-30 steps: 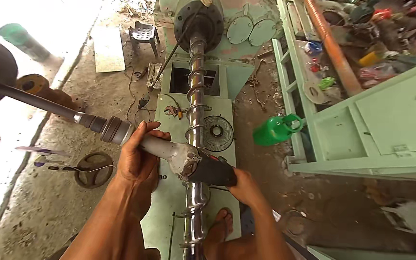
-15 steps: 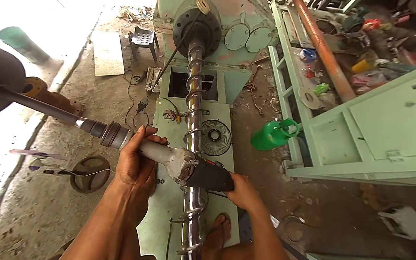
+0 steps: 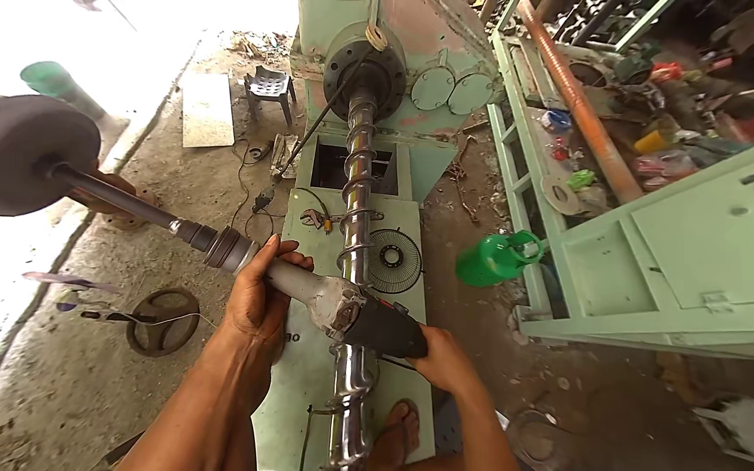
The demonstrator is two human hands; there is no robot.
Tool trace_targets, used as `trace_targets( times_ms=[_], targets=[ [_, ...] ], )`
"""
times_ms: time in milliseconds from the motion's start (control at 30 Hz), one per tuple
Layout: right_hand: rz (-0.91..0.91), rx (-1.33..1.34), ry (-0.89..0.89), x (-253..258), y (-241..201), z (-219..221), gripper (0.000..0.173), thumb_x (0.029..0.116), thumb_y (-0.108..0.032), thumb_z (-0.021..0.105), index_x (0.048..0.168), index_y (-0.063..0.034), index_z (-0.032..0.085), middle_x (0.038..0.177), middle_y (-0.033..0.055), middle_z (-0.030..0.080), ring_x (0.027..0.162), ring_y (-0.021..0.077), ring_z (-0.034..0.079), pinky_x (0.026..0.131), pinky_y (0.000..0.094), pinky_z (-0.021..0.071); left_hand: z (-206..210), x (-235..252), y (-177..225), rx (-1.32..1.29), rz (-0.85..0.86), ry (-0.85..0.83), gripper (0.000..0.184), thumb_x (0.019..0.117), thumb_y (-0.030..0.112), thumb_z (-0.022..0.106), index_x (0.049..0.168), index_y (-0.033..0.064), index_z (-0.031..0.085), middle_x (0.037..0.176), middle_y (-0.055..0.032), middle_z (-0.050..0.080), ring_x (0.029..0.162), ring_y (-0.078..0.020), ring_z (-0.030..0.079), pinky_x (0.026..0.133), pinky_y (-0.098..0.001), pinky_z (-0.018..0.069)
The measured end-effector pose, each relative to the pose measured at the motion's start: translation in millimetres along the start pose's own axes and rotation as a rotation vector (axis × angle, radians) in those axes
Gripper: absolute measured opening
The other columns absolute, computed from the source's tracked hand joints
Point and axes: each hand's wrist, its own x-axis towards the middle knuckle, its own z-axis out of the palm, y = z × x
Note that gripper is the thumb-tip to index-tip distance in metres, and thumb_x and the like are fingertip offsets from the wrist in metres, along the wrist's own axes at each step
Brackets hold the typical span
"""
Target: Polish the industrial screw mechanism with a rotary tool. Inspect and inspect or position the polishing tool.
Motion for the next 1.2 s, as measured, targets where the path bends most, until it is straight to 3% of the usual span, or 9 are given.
trace_targets(
  times_ms=[333, 567, 700, 1200],
  targets=[
    [0.001, 0.037, -0.005, -4, 4, 1, 0.047, 0.0813, -0.031, 0.082, 0.122, -0.0124, 0.070, 0.110, 0.0100, 0.075, 0.107, 0.0276, 0.071, 0.097, 0.0553, 0.0551, 0, -2, -4, 0.012, -0.015, -0.003, 0.040, 0.1106, 0.036, 0.042, 0.103, 0.0044, 0.066, 0.086, -0.0106, 0.070, 0.087, -0.0247, 0.071, 0.091, -0.0456, 0.0579],
    [-0.059, 0.048, 0.044, -4, 3, 4, 0.048, 0.0794, -0.028, 0.087, 0.121, -0.0086, 0.071, 0.107, 0.0140, 0.075, 0.104, 0.0310, 0.072, 0.096, 0.0585, 0.0548, -4, -1, 0, -0.036, -0.050, -0.021, 0.034, 0.1079, 0.032, 0.051, 0.104, 0.0018, 0.067, 0.085, -0.0108, 0.070, 0.083, -0.0219, 0.070, 0.087, -0.0395, 0.0589],
    [-0.024, 0.068, -0.001, -8, 1, 2, 0.048, 0.0817, -0.029, 0.085, 0.123, -0.0100, 0.070, 0.112, 0.0124, 0.075, 0.109, 0.0289, 0.071, 0.100, 0.0560, 0.0542, -8, -1, -3, 0.034, -0.073, -0.069, 0.037, 0.1075, 0.039, 0.050, 0.105, 0.0066, 0.067, 0.090, -0.0075, 0.070, 0.088, -0.0209, 0.070, 0.091, -0.0413, 0.0578],
    [-0.024, 0.036, -0.085, 0, -6, 8, 0.044, 0.0841, -0.034, 0.080, 0.122, -0.0132, 0.069, 0.110, 0.0079, 0.075, 0.108, 0.0244, 0.070, 0.097, 0.0528, 0.0549, -3, -7, 7, 0.006, -0.064, 0.066, 0.039, 0.1084, 0.039, 0.048, 0.101, 0.0058, 0.067, 0.085, -0.0087, 0.069, 0.085, -0.0226, 0.071, 0.090, -0.0431, 0.0589]
  ],
)
